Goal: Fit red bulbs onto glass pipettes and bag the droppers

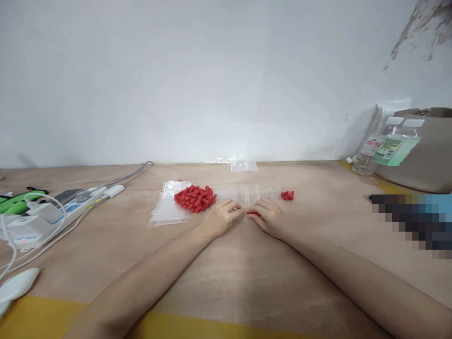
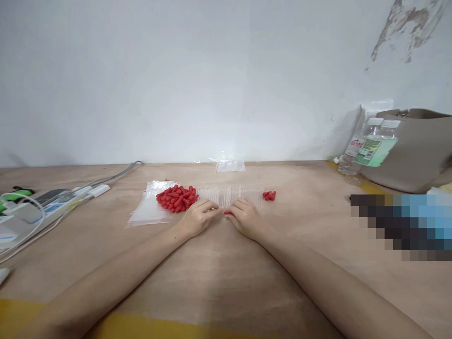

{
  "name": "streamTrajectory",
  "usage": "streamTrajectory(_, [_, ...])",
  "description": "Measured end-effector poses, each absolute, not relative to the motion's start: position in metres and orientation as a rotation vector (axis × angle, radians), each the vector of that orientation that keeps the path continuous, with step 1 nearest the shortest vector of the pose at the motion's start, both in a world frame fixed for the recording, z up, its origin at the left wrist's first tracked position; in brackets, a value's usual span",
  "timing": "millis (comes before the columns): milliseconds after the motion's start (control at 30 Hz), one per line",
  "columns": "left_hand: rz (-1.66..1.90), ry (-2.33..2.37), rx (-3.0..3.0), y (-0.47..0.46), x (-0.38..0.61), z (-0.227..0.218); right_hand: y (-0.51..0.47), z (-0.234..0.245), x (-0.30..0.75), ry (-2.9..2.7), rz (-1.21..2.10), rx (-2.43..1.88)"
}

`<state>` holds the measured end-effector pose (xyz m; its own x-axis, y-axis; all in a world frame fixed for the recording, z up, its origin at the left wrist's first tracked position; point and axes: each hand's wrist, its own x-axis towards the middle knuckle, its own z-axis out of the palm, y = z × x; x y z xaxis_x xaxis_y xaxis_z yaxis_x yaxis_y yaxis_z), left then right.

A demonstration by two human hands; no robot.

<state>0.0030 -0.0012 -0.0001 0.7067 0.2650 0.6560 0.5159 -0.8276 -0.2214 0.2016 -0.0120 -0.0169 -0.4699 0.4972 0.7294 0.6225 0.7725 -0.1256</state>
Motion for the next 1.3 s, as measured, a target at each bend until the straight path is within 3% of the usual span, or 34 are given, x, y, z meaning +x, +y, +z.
streamTrajectory(333, [-1.053,-0.892,-2.597,0.0014,0.0002,-0.0061,-0.0139,-0.0115,0.211,-2.022,0.056,-0.97])
streamTrajectory(733, [-1.087,-0.82,-2.703,0.0015,0.0005,-0.0059,-0.0149,-0.0097,0.2076,-2.076,0.167,-0.978])
streamTrajectory(1300, [-1.019,-0.648,-2.78,-0.0025,0.0029,-0.0016,-0.0156,-0.0124,0.2104,-2.183,-0.066,-0.91])
